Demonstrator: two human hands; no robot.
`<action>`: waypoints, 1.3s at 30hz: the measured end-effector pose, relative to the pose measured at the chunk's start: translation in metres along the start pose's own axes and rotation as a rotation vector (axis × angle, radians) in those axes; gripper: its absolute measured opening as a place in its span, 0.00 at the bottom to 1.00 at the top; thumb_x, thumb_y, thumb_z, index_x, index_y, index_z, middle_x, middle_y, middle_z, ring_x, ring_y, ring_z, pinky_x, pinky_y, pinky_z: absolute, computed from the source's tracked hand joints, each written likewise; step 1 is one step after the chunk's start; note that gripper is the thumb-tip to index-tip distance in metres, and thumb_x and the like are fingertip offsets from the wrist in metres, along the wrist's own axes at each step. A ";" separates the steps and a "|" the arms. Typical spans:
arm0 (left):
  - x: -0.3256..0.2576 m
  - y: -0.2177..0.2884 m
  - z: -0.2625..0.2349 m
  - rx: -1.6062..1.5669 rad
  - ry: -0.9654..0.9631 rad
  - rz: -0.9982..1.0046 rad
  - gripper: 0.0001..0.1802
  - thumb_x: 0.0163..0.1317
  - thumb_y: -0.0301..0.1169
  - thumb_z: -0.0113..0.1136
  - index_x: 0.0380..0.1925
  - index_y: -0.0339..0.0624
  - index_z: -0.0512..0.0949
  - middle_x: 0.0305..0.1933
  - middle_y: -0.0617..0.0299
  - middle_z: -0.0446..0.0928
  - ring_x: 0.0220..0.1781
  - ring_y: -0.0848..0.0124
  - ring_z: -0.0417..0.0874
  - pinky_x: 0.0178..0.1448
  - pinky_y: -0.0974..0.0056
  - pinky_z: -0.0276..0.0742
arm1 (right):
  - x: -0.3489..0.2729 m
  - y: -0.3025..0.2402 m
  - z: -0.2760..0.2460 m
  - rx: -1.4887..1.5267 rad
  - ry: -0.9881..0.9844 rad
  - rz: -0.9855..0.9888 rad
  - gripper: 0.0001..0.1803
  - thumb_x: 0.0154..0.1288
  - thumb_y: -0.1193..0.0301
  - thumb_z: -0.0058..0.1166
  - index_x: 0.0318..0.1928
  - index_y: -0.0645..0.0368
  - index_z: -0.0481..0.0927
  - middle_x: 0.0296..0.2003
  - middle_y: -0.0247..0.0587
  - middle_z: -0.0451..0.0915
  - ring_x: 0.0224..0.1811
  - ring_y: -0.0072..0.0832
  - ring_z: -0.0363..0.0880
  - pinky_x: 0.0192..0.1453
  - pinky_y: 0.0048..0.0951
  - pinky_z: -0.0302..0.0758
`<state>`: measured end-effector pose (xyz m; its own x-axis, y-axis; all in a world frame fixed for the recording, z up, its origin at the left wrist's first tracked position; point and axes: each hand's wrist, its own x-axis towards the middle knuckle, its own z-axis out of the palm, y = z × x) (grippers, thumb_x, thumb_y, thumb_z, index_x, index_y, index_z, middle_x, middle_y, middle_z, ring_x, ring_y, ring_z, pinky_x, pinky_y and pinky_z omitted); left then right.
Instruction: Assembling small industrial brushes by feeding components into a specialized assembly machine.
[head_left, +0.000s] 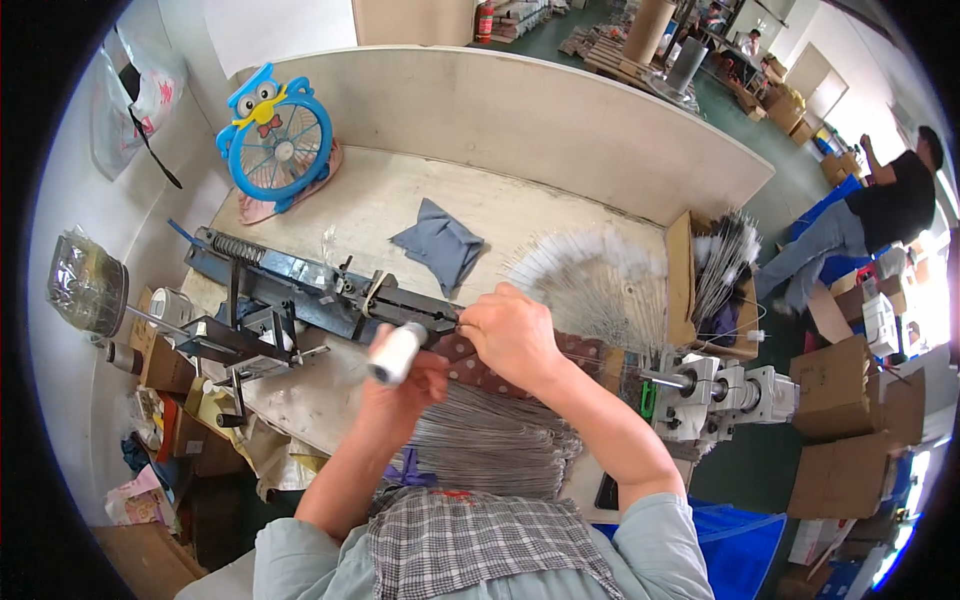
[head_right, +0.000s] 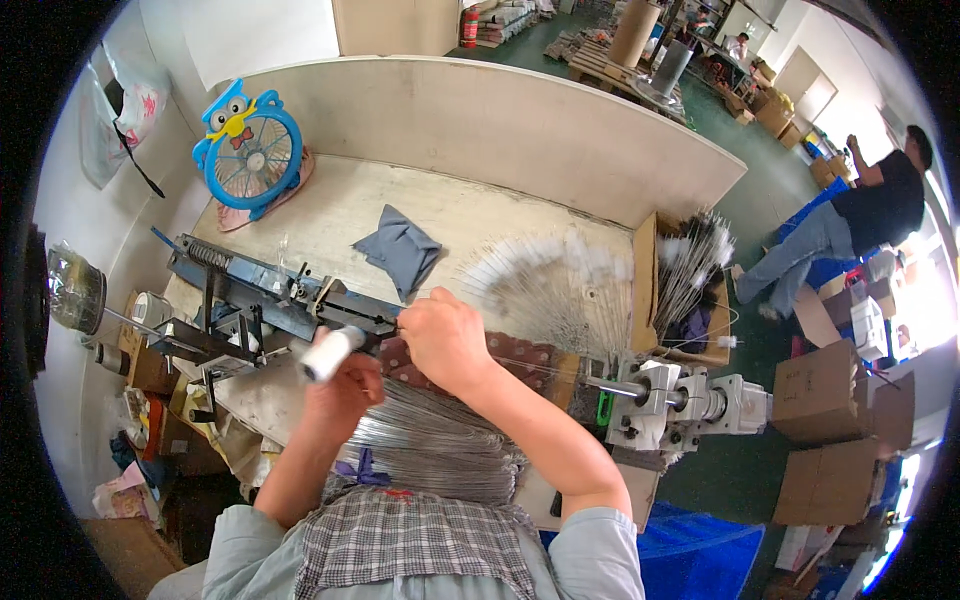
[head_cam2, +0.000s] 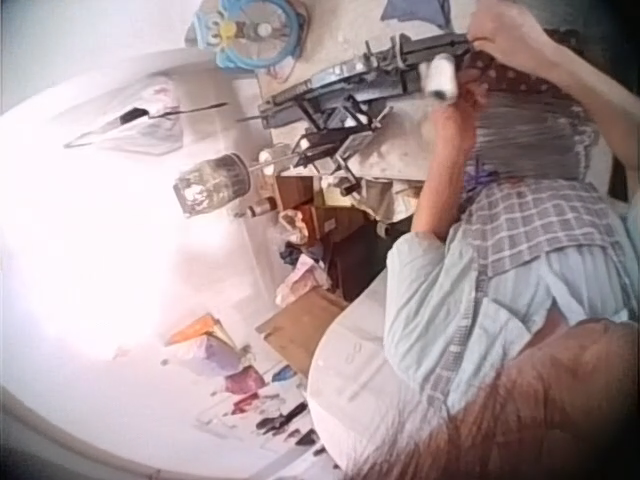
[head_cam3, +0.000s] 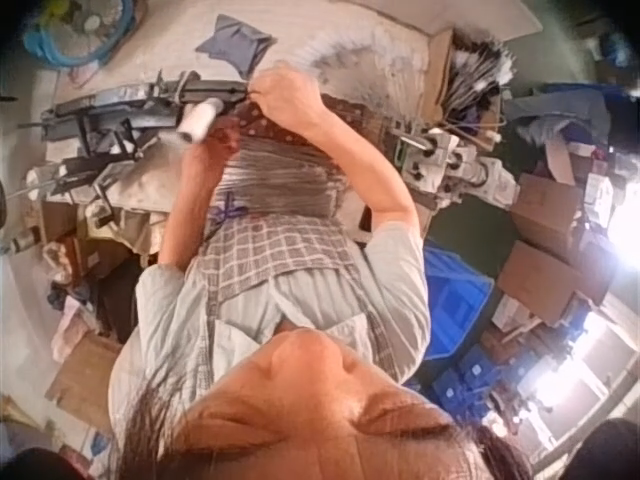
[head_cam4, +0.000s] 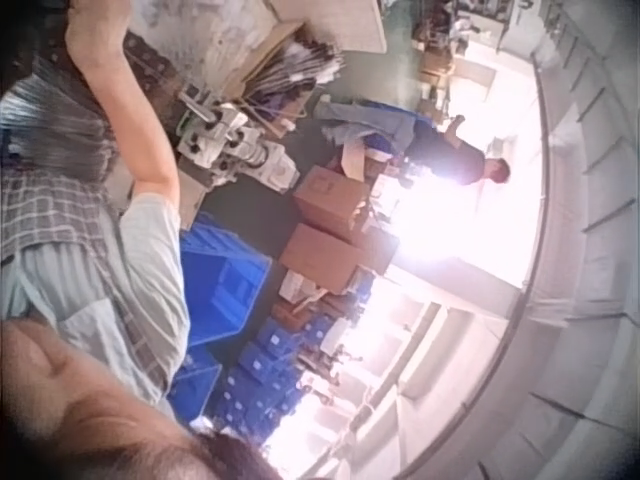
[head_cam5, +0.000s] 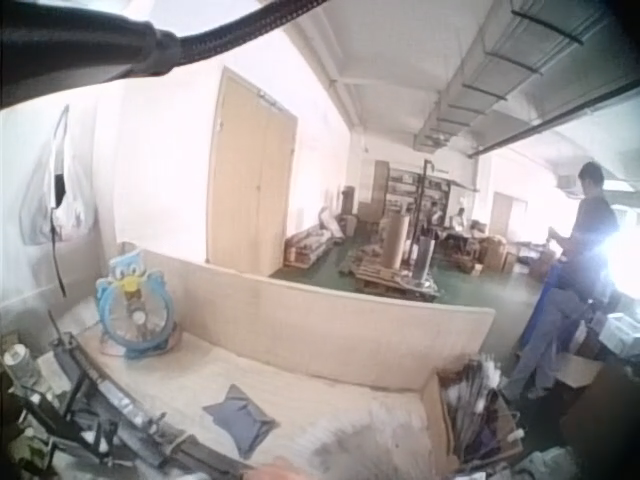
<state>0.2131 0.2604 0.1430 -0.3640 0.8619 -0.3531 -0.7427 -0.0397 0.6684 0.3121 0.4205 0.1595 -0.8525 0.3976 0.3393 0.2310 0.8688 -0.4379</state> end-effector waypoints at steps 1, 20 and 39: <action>0.009 -0.010 0.012 0.041 0.146 0.009 0.28 0.63 0.53 0.49 0.26 0.37 0.79 0.21 0.59 0.75 0.27 0.69 0.76 0.32 0.64 0.70 | 0.002 -0.001 0.002 0.001 -0.007 -0.001 0.04 0.49 0.68 0.60 0.27 0.53 0.83 0.25 0.31 0.79 0.34 0.33 0.75 0.36 0.33 0.74; 0.042 -0.066 -0.007 0.519 0.110 0.242 0.05 0.54 0.19 0.53 0.27 0.38 0.68 0.25 0.58 0.74 0.24 0.74 0.76 0.25 0.67 0.73 | -0.073 0.019 0.012 0.096 0.139 -0.069 0.13 0.52 0.77 0.54 0.42 0.62 0.75 0.31 0.43 0.76 0.31 0.36 0.78 0.33 0.33 0.75; -0.026 0.023 -0.169 -0.145 0.615 0.160 0.13 0.61 0.44 0.58 0.34 0.47 0.77 0.29 0.71 0.76 0.31 0.76 0.77 0.38 0.69 0.74 | -0.056 0.024 0.013 -0.094 -0.224 0.037 0.08 0.53 0.73 0.59 0.34 0.58 0.75 0.35 0.41 0.74 0.42 0.36 0.77 0.43 0.36 0.75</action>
<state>0.1107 0.1514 0.0574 -0.6996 0.3946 -0.5957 -0.7054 -0.2480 0.6640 0.3587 0.4152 0.1191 -0.9229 0.3634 0.1271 0.2975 0.8826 -0.3639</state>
